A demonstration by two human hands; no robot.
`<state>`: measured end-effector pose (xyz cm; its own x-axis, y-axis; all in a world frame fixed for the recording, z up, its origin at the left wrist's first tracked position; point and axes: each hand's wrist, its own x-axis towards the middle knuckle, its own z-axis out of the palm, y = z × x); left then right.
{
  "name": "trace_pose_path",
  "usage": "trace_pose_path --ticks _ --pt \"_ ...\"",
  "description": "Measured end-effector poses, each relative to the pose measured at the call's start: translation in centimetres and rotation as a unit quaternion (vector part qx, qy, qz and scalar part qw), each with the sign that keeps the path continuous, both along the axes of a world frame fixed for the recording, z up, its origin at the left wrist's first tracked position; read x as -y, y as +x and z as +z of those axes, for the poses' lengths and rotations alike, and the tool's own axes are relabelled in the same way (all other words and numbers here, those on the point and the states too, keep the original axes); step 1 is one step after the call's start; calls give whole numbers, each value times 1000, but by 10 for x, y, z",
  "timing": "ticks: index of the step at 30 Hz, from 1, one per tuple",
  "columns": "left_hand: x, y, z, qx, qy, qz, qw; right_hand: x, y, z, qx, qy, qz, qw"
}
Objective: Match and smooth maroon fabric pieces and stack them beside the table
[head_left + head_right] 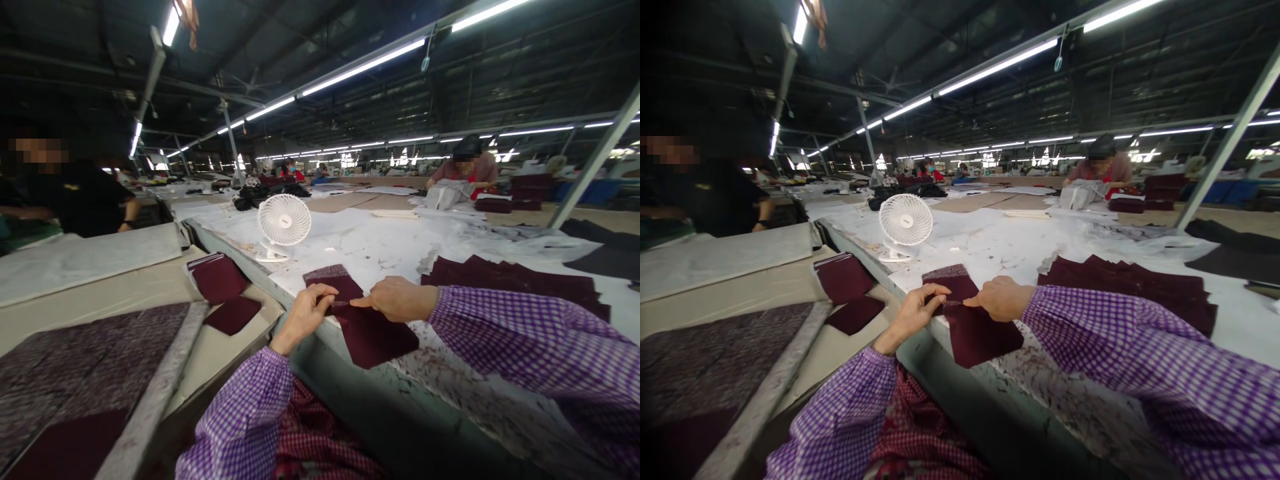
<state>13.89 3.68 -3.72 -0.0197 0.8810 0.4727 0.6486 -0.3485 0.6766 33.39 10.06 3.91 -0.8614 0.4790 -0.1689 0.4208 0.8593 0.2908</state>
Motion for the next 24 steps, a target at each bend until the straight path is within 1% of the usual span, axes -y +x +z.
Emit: trace_pose_path --ticks 2,4,7,12,14,18,20,21,24 --pt "2 -1 1 -5 -6 8 1000 1 0 1 13 5 2 1000" --pt "3 1 3 -39 -1 16 999 2 0 2 20 8 2 1000" --pt "5 3 3 -85 27 19 996 4 -1 5 35 11 2 999" --pt "7 1 -3 -136 73 -1 988 8 -9 14 94 15 13 995" --pt "7 -2 -6 -124 73 -12 989 10 -14 17 110 12 23 994" --pt "4 -11 -9 -5 44 -29 999 12 -19 19 121 14 31 992" --pt "3 -12 -9 29 31 -27 999 11 -18 19 118 12 32 992" --pt "3 -12 -8 25 27 -24 999 10 -18 18 116 11 34 993" --pt "4 -8 -5 -25 25 -19 999 6 -17 18 114 6 41 993"
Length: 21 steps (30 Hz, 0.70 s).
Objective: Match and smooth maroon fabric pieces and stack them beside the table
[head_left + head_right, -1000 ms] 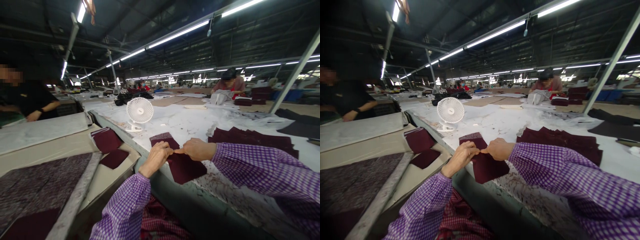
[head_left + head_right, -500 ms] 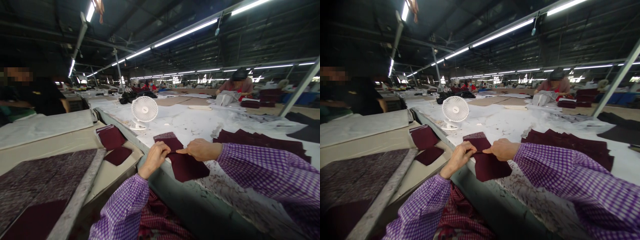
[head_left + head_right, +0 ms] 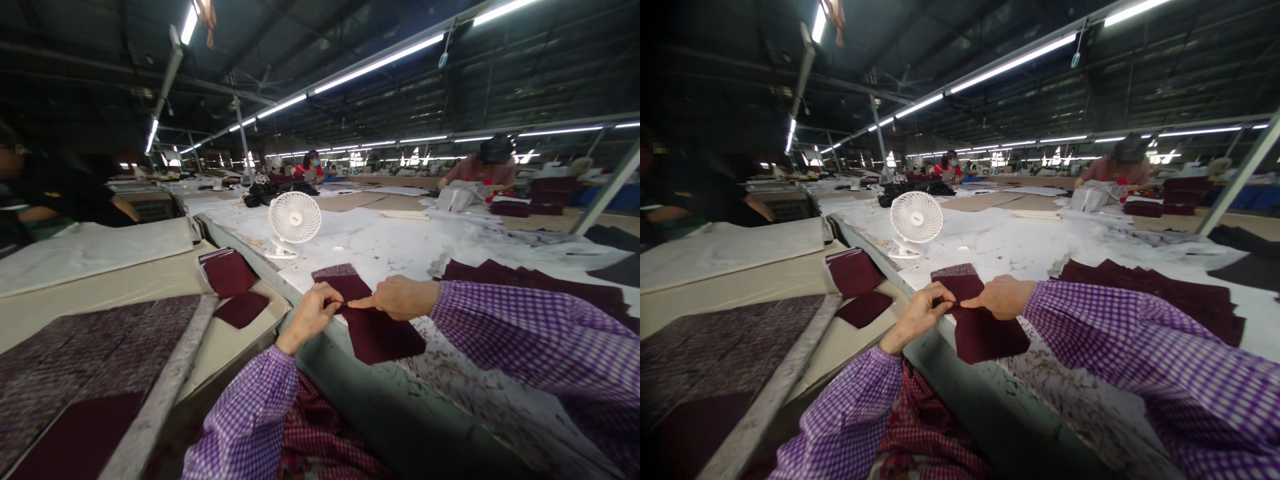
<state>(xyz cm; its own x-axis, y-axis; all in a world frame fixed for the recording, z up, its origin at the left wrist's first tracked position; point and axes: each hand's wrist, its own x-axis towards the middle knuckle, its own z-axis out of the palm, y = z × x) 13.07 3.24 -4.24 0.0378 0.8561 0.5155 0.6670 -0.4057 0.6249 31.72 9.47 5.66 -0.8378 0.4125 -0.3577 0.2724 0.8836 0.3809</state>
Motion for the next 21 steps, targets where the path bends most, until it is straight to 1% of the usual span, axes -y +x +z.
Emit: trace_pose_path --ticks 4,7,10,11,13,15,18,19,21 --pt "1 2 2 -34 11 -2 999 -1 -2 -2 -5 -8 5 1000" --pt "1 0 2 -15 7 11 1000 1 -4 -11 -12 21 18 1000" --pt "1 2 3 0 -13 47 999 1 0 -23 -67 39 43 996" --pt "1 4 4 -10 -19 62 998 0 3 -26 -95 41 40 994" --pt "1 9 4 -42 -25 88 995 -6 9 -32 -151 43 6 988" --pt "0 12 3 -56 -31 95 993 -14 15 -35 -192 12 -40 980" --pt "-2 11 1 -21 -45 80 996 -27 21 -35 -229 -101 -97 963" --pt "-2 9 0 -6 -47 74 996 -30 22 -35 -241 -131 -107 956" --pt "-3 7 -1 14 -49 66 997 -33 27 -33 -279 -167 -107 940"
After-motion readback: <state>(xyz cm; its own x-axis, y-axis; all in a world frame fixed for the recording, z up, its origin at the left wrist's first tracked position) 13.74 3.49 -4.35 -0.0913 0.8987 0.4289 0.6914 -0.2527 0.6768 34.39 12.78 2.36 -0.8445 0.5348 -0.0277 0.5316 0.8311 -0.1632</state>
